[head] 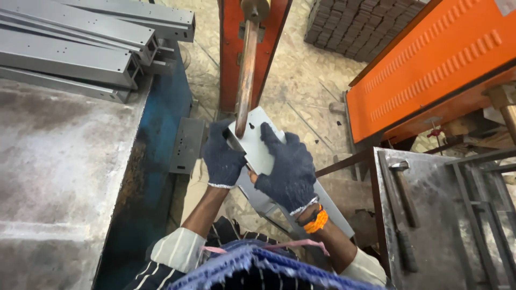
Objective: Assembling, filing, and spot welding metal frame components in a hardware factory.
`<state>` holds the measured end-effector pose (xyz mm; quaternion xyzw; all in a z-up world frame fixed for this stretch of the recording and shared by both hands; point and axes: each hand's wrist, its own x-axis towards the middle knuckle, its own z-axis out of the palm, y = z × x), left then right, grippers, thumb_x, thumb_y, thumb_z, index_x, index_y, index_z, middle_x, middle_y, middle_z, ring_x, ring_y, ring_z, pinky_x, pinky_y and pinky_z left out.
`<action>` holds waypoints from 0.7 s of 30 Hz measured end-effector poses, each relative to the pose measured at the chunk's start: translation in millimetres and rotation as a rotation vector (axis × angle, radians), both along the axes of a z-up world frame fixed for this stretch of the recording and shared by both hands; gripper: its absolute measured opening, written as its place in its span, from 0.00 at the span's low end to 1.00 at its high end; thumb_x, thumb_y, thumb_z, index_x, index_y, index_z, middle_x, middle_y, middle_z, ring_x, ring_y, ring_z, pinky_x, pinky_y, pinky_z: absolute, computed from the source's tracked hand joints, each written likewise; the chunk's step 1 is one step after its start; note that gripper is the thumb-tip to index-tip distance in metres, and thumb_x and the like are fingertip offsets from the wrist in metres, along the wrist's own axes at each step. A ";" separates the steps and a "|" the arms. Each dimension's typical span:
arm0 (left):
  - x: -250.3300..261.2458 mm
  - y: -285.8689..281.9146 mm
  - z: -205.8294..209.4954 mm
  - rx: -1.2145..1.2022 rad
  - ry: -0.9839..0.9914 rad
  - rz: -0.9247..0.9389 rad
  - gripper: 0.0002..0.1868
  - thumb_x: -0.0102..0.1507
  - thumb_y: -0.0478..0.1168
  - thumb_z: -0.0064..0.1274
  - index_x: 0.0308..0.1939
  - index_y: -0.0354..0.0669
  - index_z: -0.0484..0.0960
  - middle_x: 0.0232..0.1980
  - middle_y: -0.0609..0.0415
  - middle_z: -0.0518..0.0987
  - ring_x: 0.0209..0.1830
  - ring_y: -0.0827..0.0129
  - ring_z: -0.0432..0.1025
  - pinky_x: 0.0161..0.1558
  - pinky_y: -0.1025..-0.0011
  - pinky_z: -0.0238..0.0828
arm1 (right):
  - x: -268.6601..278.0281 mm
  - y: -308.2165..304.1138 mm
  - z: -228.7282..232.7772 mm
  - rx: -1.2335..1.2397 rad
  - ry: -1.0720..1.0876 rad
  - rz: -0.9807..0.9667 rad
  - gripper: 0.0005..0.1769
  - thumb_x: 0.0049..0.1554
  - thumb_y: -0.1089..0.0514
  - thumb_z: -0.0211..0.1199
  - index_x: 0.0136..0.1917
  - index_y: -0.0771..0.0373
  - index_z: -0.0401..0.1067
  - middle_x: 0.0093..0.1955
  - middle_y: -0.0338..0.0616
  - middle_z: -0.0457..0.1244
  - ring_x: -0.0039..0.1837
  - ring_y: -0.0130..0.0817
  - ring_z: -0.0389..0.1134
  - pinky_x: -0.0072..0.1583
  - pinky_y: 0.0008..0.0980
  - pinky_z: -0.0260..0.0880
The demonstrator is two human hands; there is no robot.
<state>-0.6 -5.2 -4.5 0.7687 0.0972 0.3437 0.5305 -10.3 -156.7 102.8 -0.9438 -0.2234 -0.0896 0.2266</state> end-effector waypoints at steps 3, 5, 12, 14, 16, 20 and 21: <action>-4.2 -2.8 2.6 -0.058 -0.029 -0.014 0.33 0.48 0.41 0.75 0.54 0.46 0.75 0.48 0.51 0.81 0.48 0.61 0.79 0.50 0.66 0.75 | -2.2 2.0 -3.7 -0.032 -0.044 -0.022 0.56 0.31 0.42 0.79 0.72 0.51 0.67 0.61 0.63 0.63 0.56 0.58 0.68 0.56 0.50 0.69; -2.3 -3.2 4.4 -0.040 -0.001 0.003 0.34 0.48 0.42 0.75 0.54 0.46 0.75 0.48 0.51 0.81 0.48 0.62 0.80 0.50 0.66 0.75 | -3.2 1.0 -0.4 -0.024 -0.042 -0.020 0.55 0.32 0.42 0.79 0.73 0.51 0.67 0.61 0.62 0.63 0.56 0.58 0.68 0.56 0.50 0.69; 12.6 5.4 4.3 -0.073 -0.052 -0.050 0.36 0.48 0.41 0.75 0.56 0.42 0.73 0.51 0.48 0.80 0.52 0.60 0.79 0.53 0.65 0.75 | 5.3 4.2 3.3 0.035 -0.064 -0.015 0.53 0.35 0.43 0.77 0.73 0.50 0.67 0.61 0.59 0.64 0.57 0.56 0.68 0.57 0.49 0.70; 13.6 8.2 14.9 -0.060 0.013 -0.021 0.36 0.47 0.42 0.76 0.55 0.42 0.73 0.49 0.49 0.81 0.50 0.60 0.80 0.51 0.66 0.75 | 8.7 8.6 6.2 0.014 -0.053 -0.017 0.53 0.34 0.43 0.77 0.73 0.50 0.67 0.60 0.60 0.64 0.57 0.56 0.68 0.56 0.50 0.69; 15.2 11.1 17.3 -0.046 0.078 0.007 0.36 0.46 0.43 0.77 0.53 0.43 0.73 0.47 0.50 0.81 0.49 0.61 0.80 0.49 0.66 0.75 | 11.1 11.2 2.8 -0.006 -0.043 -0.019 0.54 0.33 0.42 0.77 0.73 0.50 0.67 0.60 0.60 0.64 0.57 0.57 0.68 0.56 0.50 0.69; 19.3 16.1 -6.1 -0.022 0.054 -0.024 0.34 0.50 0.42 0.75 0.55 0.43 0.72 0.48 0.49 0.81 0.50 0.60 0.80 0.50 0.66 0.75 | 12.0 14.1 -3.3 0.000 -0.066 -0.024 0.55 0.33 0.42 0.78 0.74 0.51 0.67 0.60 0.64 0.63 0.56 0.59 0.67 0.55 0.51 0.68; 16.1 15.9 -15.0 -0.021 0.068 -0.028 0.31 0.55 0.41 0.73 0.57 0.45 0.73 0.51 0.50 0.81 0.52 0.61 0.81 0.53 0.66 0.76 | 8.6 14.3 -1.4 -0.018 -0.022 -0.020 0.56 0.34 0.42 0.78 0.74 0.52 0.66 0.60 0.64 0.63 0.56 0.60 0.67 0.55 0.52 0.68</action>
